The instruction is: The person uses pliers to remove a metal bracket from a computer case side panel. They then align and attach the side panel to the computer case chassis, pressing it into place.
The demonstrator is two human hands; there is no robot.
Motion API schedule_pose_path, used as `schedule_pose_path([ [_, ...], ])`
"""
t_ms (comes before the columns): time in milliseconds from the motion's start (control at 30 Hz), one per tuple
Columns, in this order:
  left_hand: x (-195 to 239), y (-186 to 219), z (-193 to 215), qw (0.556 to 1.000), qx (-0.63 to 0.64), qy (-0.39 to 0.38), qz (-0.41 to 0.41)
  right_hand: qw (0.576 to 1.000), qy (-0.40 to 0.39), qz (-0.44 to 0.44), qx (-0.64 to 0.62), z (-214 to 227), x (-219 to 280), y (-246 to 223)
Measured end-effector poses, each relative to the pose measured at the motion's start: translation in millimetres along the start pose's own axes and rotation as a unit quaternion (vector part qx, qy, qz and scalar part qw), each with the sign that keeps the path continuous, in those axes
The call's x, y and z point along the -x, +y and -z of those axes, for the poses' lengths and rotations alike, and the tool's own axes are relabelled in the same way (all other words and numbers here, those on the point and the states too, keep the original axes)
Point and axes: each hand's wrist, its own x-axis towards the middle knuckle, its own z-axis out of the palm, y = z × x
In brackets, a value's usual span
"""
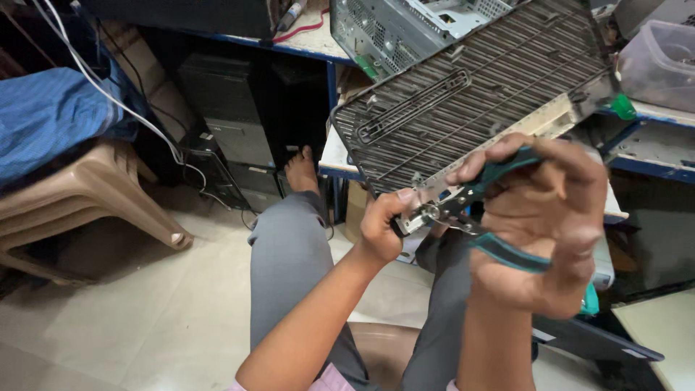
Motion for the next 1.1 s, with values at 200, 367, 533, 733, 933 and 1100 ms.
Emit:
schedule_pose_path([
  [200, 22, -14, 3, 0.999, 0.019, 0.001, 0.042, 0.996, 0.011, -0.012, -0.088, -12, 6, 3],
  [367, 28, -21, 7, 0.998, -0.041, -0.004, 0.039, 0.997, 0.018, 0.037, -0.066, -24, -1, 0],
  [533, 43, -44, 16, 0.979, -0.174, 0.059, -0.088, 0.981, 0.066, 0.141, 0.117, -2, -11, -3],
  [733, 62, -84, 53, 0.906, -0.326, 0.197, -0.187, 0.911, 0.034, 0.124, 0.391, 66, -41, 8],
  [933, 46, -105, 89, 0.916, -0.348, 0.175, -0.092, 0.701, -0.24, -0.07, 0.668, 106, -80, 80],
  [1100, 20, -64, 80, 0.907, -0.409, 0.062, 0.08, 0.651, -0.348, -0.146, 0.659, 141, -92, 126],
])
